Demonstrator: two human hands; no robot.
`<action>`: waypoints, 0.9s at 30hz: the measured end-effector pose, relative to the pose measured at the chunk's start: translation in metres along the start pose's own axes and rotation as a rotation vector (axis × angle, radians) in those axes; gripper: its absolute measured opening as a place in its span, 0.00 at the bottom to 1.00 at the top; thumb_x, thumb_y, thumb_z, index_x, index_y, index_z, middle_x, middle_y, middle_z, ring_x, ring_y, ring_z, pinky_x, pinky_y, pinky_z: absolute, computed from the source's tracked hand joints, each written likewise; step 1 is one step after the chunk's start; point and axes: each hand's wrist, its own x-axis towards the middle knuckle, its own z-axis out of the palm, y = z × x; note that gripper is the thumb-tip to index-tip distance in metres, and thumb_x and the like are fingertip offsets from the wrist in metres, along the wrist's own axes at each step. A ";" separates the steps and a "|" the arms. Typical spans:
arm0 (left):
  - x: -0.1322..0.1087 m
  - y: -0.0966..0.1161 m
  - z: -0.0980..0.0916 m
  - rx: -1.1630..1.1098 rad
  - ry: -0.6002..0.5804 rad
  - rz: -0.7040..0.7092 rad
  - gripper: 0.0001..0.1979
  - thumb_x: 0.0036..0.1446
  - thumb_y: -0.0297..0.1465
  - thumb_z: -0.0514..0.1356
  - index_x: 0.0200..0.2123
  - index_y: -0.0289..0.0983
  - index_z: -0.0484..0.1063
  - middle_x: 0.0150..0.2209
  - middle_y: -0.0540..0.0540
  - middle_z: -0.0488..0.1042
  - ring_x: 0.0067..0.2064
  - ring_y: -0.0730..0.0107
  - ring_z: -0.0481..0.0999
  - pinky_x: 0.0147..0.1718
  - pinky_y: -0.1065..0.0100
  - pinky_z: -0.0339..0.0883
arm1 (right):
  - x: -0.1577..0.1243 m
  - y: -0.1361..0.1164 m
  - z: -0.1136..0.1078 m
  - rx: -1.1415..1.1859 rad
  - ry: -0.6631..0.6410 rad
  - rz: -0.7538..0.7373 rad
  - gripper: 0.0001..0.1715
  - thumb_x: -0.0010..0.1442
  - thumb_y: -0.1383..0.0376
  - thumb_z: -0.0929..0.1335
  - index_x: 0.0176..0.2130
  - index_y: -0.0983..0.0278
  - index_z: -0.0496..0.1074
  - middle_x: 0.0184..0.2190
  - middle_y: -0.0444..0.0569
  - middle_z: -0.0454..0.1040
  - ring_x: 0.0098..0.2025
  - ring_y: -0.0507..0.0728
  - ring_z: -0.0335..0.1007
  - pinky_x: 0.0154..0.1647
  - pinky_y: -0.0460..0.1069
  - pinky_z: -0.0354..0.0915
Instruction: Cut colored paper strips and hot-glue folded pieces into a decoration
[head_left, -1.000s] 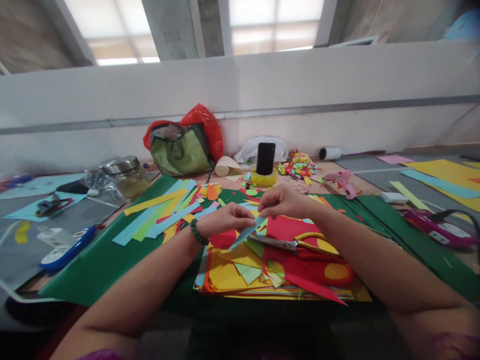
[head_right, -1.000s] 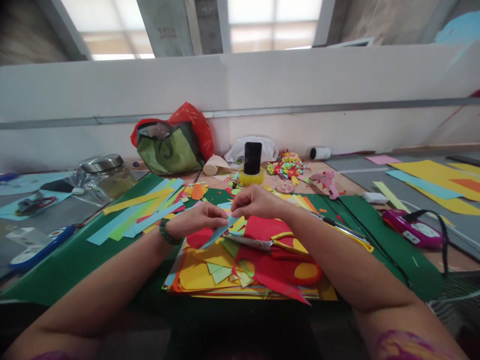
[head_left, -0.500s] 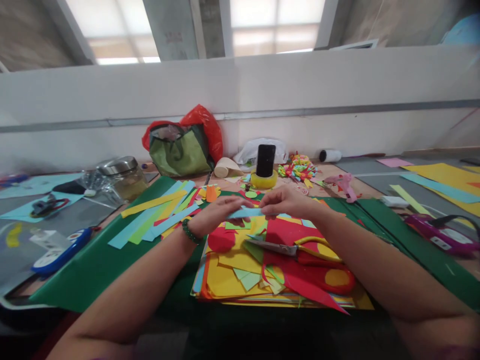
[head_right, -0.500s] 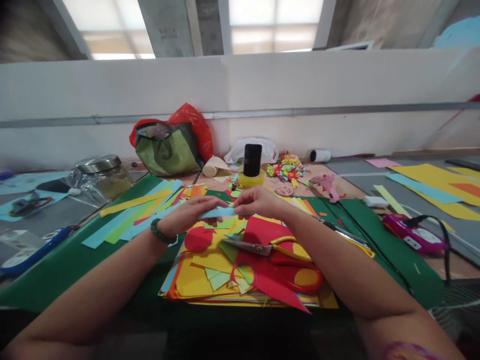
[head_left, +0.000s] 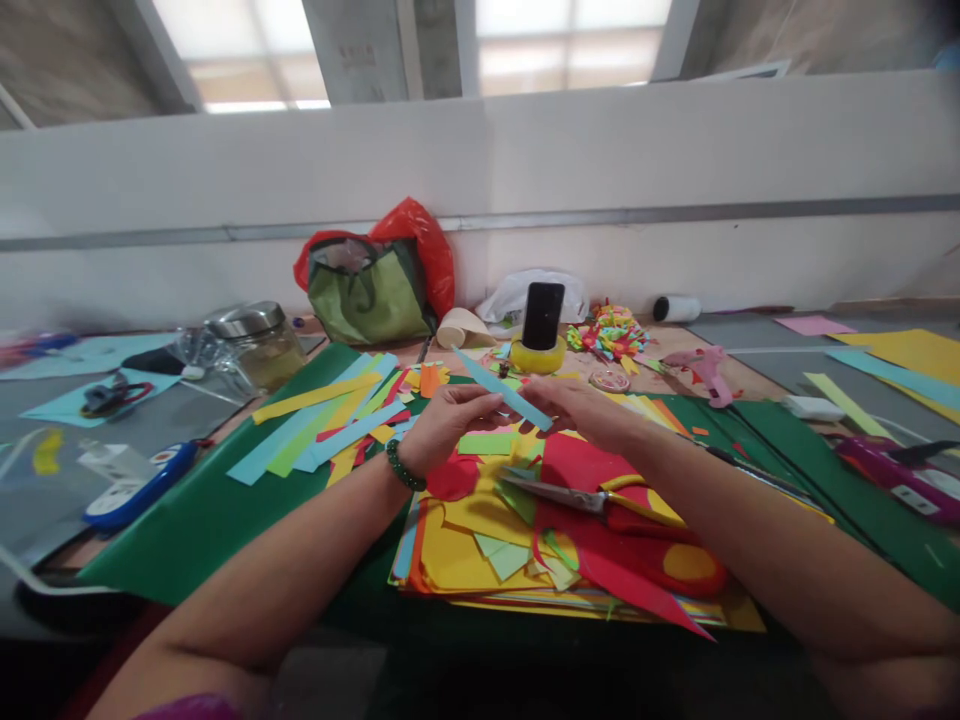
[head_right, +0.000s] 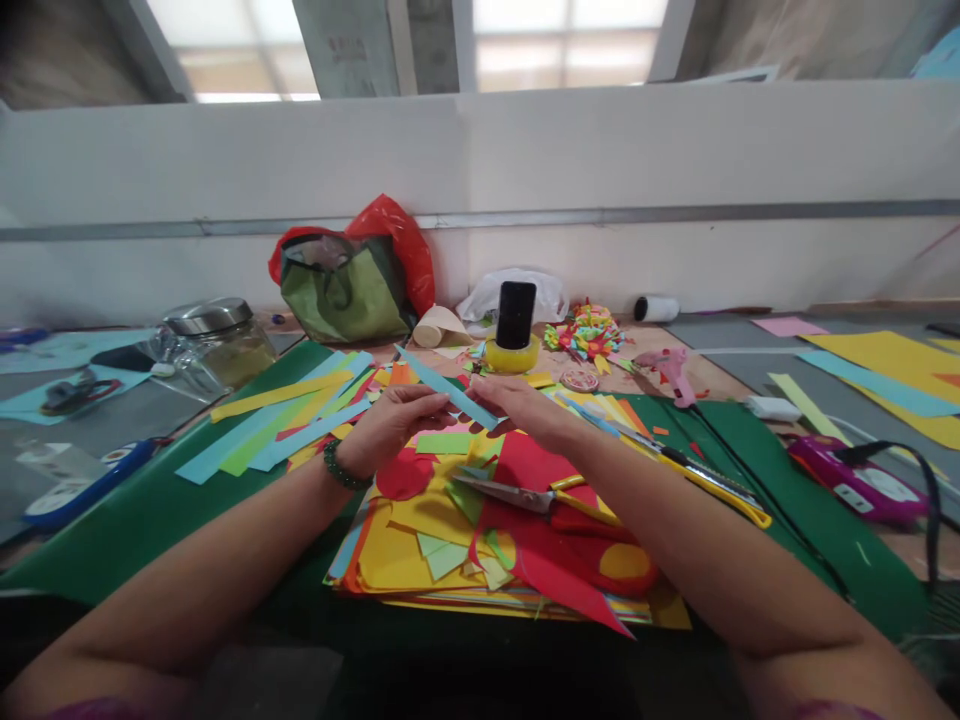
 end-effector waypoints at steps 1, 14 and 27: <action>0.000 0.000 0.000 -0.029 0.008 -0.011 0.14 0.43 0.38 0.71 0.28 0.33 0.78 0.27 0.46 0.79 0.29 0.72 0.77 0.33 0.72 0.69 | 0.000 0.000 0.001 -0.104 0.039 -0.066 0.22 0.51 0.47 0.72 0.30 0.64 0.75 0.28 0.47 0.77 0.30 0.52 0.72 0.28 0.45 0.66; 0.004 0.014 -0.012 -0.157 0.169 0.122 0.11 0.40 0.32 0.72 0.23 0.32 0.75 0.23 0.49 0.77 0.26 0.74 0.77 0.30 0.74 0.71 | -0.003 -0.013 -0.011 -0.225 -0.016 0.064 0.27 0.36 0.46 0.77 0.22 0.66 0.75 0.19 0.45 0.76 0.20 0.48 0.70 0.24 0.44 0.66; -0.001 0.001 0.004 -0.031 0.048 -0.111 0.12 0.43 0.35 0.72 0.26 0.31 0.79 0.26 0.44 0.80 0.30 0.70 0.79 0.32 0.72 0.69 | -0.001 -0.007 -0.001 -0.219 0.013 0.073 0.29 0.36 0.44 0.77 0.22 0.67 0.75 0.16 0.44 0.74 0.19 0.48 0.68 0.22 0.44 0.65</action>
